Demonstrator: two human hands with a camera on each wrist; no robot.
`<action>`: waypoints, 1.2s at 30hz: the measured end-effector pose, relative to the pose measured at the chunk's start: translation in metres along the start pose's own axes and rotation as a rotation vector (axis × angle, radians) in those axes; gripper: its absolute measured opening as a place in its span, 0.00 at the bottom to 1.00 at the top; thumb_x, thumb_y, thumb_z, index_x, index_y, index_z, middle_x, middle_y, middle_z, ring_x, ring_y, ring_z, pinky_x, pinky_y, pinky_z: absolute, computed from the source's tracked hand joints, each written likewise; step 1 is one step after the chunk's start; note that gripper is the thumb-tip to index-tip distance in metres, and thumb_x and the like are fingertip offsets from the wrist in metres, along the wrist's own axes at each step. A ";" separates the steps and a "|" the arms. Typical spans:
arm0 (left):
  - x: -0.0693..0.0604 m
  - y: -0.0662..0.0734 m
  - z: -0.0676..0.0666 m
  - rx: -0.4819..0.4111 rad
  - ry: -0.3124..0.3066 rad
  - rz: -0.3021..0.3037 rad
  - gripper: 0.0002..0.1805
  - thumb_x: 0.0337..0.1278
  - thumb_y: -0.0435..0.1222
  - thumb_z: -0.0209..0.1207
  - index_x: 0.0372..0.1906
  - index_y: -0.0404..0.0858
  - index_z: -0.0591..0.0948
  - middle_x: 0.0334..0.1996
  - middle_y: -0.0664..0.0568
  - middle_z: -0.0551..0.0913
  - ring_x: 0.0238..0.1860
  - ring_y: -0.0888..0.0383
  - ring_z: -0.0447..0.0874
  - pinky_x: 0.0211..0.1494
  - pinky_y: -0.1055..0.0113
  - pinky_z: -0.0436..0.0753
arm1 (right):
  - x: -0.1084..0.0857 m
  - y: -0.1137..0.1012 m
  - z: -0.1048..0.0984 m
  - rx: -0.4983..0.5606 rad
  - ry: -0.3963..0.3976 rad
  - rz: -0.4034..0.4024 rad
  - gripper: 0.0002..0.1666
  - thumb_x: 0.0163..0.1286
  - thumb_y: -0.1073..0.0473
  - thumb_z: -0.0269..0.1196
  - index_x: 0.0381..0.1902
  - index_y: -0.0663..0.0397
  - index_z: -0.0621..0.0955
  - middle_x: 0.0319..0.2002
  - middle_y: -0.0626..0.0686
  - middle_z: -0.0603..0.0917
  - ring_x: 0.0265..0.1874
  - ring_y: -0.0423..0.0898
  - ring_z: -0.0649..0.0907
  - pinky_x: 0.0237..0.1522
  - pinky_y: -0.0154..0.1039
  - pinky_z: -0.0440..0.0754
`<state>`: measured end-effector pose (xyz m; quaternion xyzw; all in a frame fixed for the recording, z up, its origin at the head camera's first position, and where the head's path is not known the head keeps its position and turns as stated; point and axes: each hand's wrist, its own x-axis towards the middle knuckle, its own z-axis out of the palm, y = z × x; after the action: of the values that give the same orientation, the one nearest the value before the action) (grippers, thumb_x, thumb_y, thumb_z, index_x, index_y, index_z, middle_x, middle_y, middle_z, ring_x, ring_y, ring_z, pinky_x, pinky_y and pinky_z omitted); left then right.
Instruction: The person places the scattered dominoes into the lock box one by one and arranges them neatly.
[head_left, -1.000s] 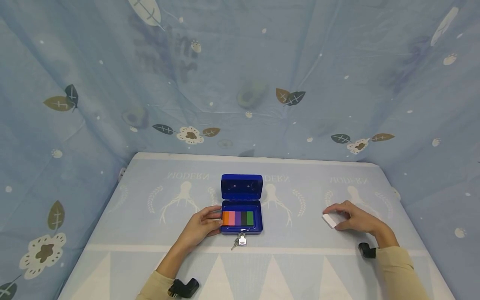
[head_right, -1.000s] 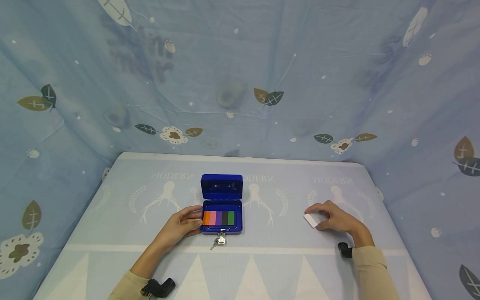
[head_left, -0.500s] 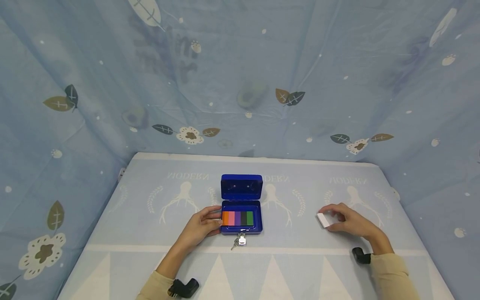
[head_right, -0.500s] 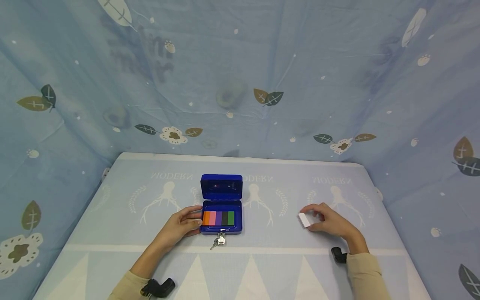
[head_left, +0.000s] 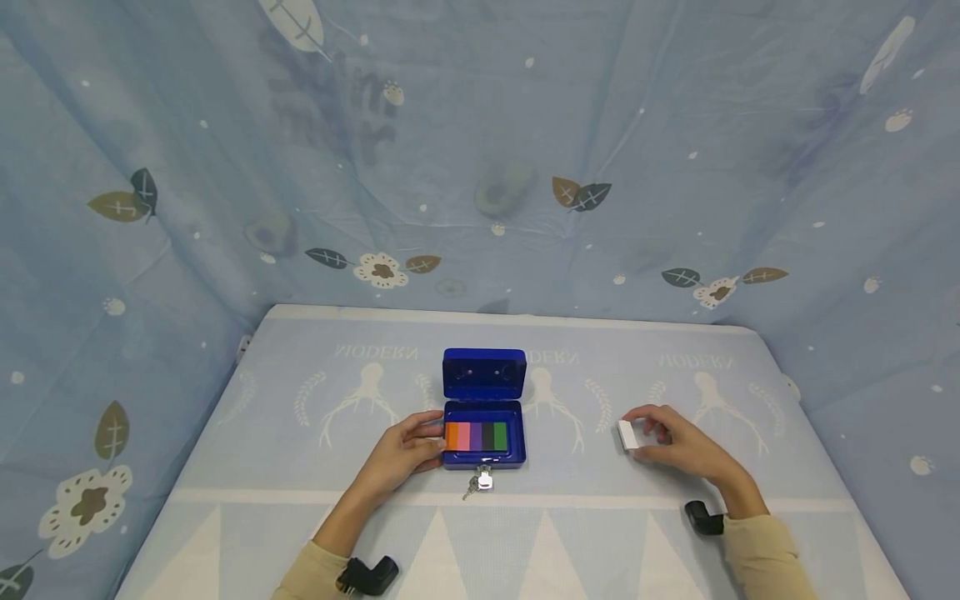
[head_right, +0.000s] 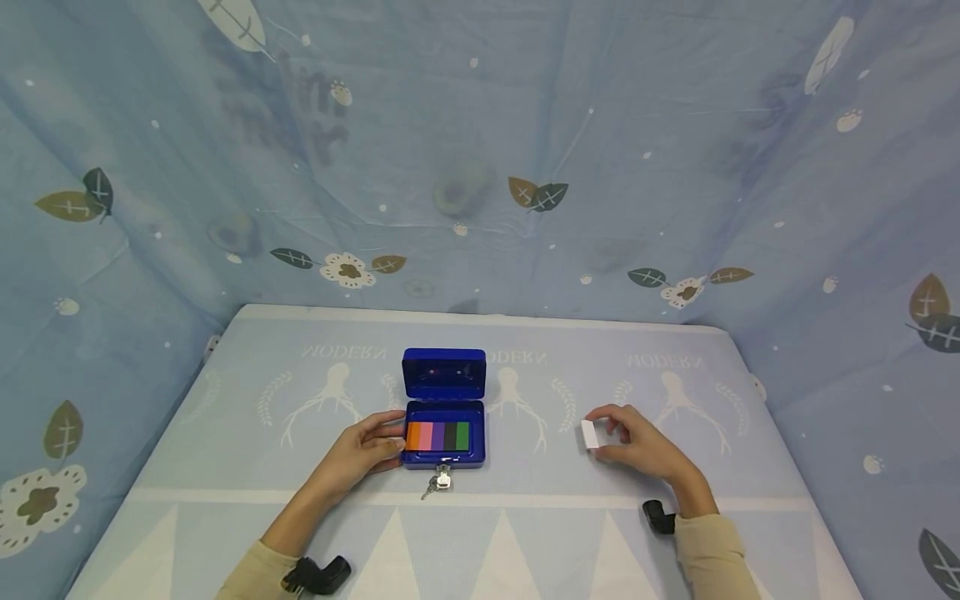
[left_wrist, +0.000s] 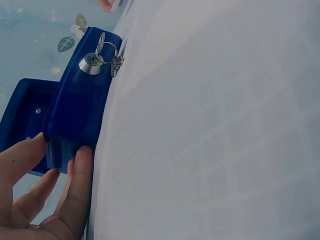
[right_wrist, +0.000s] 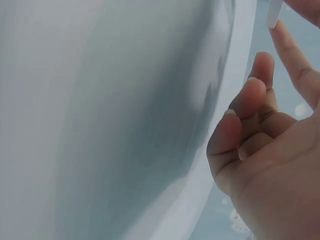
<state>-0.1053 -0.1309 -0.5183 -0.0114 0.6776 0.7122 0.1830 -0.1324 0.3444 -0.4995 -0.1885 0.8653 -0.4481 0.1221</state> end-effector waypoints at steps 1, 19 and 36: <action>0.000 -0.001 0.000 -0.001 0.002 0.000 0.32 0.62 0.29 0.65 0.70 0.33 0.70 0.56 0.34 0.77 0.52 0.45 0.82 0.50 0.55 0.86 | 0.001 -0.001 0.002 0.004 0.004 -0.007 0.29 0.59 0.62 0.75 0.58 0.51 0.79 0.41 0.58 0.72 0.34 0.52 0.68 0.33 0.38 0.68; 0.001 -0.001 0.000 0.003 0.013 0.000 0.31 0.61 0.28 0.65 0.70 0.33 0.71 0.56 0.35 0.77 0.51 0.48 0.83 0.49 0.57 0.86 | 0.017 -0.026 0.041 -0.028 0.041 -0.123 0.28 0.60 0.61 0.75 0.57 0.51 0.79 0.38 0.57 0.74 0.33 0.53 0.70 0.32 0.43 0.70; 0.001 -0.002 0.000 -0.006 0.008 0.000 0.32 0.61 0.29 0.65 0.70 0.33 0.71 0.56 0.35 0.78 0.51 0.45 0.83 0.49 0.55 0.86 | 0.036 -0.041 0.066 -0.028 0.028 -0.157 0.28 0.59 0.58 0.76 0.56 0.47 0.79 0.38 0.54 0.75 0.33 0.52 0.72 0.34 0.43 0.71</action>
<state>-0.1054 -0.1309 -0.5209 -0.0148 0.6762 0.7142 0.1801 -0.1307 0.2587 -0.5053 -0.2511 0.8556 -0.4468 0.0720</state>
